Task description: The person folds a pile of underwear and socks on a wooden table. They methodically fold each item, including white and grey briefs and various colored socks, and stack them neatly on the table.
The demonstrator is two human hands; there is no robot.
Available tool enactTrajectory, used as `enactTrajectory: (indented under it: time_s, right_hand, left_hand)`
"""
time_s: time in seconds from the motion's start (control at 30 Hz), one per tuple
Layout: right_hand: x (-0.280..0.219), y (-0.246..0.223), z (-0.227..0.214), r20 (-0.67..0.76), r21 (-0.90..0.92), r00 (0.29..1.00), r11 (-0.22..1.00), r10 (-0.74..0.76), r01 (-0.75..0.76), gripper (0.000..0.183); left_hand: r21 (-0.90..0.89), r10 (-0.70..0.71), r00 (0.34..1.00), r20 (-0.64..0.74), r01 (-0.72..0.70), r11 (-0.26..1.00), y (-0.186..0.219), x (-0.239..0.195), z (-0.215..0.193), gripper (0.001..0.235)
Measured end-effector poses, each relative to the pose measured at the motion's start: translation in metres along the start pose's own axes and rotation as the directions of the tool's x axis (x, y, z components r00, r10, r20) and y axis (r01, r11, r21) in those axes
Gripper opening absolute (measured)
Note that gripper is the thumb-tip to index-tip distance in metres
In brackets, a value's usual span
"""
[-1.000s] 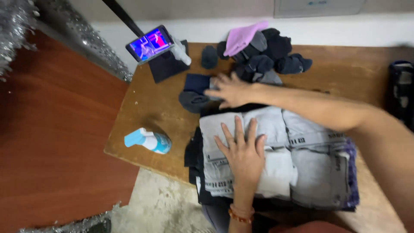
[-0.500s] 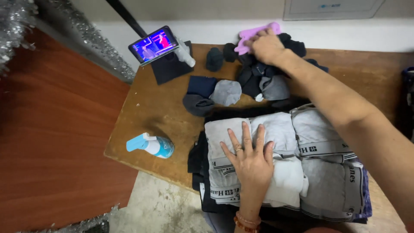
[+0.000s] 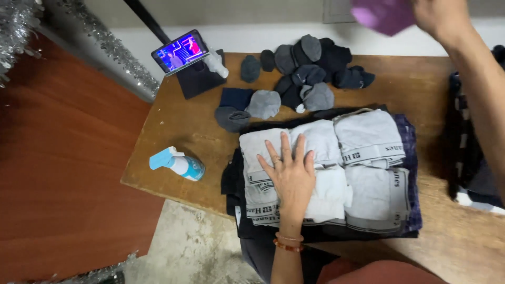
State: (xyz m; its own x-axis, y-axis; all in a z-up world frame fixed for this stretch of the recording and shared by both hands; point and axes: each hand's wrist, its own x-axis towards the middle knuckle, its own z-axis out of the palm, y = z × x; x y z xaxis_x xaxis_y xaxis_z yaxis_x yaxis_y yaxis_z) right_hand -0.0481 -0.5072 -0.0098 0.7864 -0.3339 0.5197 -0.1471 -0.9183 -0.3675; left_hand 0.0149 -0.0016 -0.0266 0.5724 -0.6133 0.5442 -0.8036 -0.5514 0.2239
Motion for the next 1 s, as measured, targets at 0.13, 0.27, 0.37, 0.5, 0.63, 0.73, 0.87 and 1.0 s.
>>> enactTrajectory:
  time_s: [0.13, 0.27, 0.37, 0.5, 0.63, 0.73, 0.87, 1.0]
  right_hand:
    - [-0.053, -0.139, -0.045, 0.206, -0.067, 0.869, 0.892, 0.451, -0.447, 0.012]
    - [-0.053, -0.183, -0.023, 0.567, -0.472, 0.515, 0.766, 0.642, -0.435, 0.037]
    - [-0.012, -0.194, 0.039, 0.512, -0.166, 0.833, 0.976, 0.209, -0.143, 0.045]
    - [0.041, -0.221, 0.217, 0.511, 0.051, 0.860, 0.998, 0.009, -0.040, 0.035]
    - [0.121, -0.269, 0.356, 0.561, -0.066, 0.812, 0.986, 0.161, -0.150, 0.043]
    - [0.132, -0.309, 0.358, 0.687, -0.216, 0.616, 0.918, 0.386, -0.333, 0.064]
    - [0.138, -0.256, 0.409, 0.704, 0.079, 0.670, 0.912, 0.235, -0.403, 0.034]
    - [0.150, -0.299, 0.272, 0.683, 0.403, 0.636, 0.540, 0.359, -0.739, 0.095]
  left_hand:
    - [0.021, -0.003, 1.000, -0.003, 0.003, 1.000, 0.000, 0.001, -0.001, 0.042]
    - [0.004, -0.010, 1.000, -0.004, 0.010, 1.000, 0.002, 0.002, -0.003, 0.042]
    - [-0.005, -0.018, 1.000, -0.024, 0.018, 1.000, 0.002, 0.002, -0.001, 0.041]
    - [0.080, -0.026, 0.989, -0.149, 0.038, 0.996, 0.005, 0.004, 0.008, 0.039]
    - [0.008, -0.054, 0.996, -0.071, 0.055, 0.998, 0.005, 0.003, 0.005, 0.041]
    - [-0.065, -0.067, 0.997, 0.032, 0.069, 0.995, 0.004, 0.003, 0.000, 0.034]
    - [-0.063, -0.064, 0.998, 0.018, 0.065, 0.996, 0.004, -0.001, 0.003, 0.043]
    - [-0.073, -0.083, 0.997, -0.004, 0.082, 0.994, 0.005, 0.004, -0.001, 0.041]
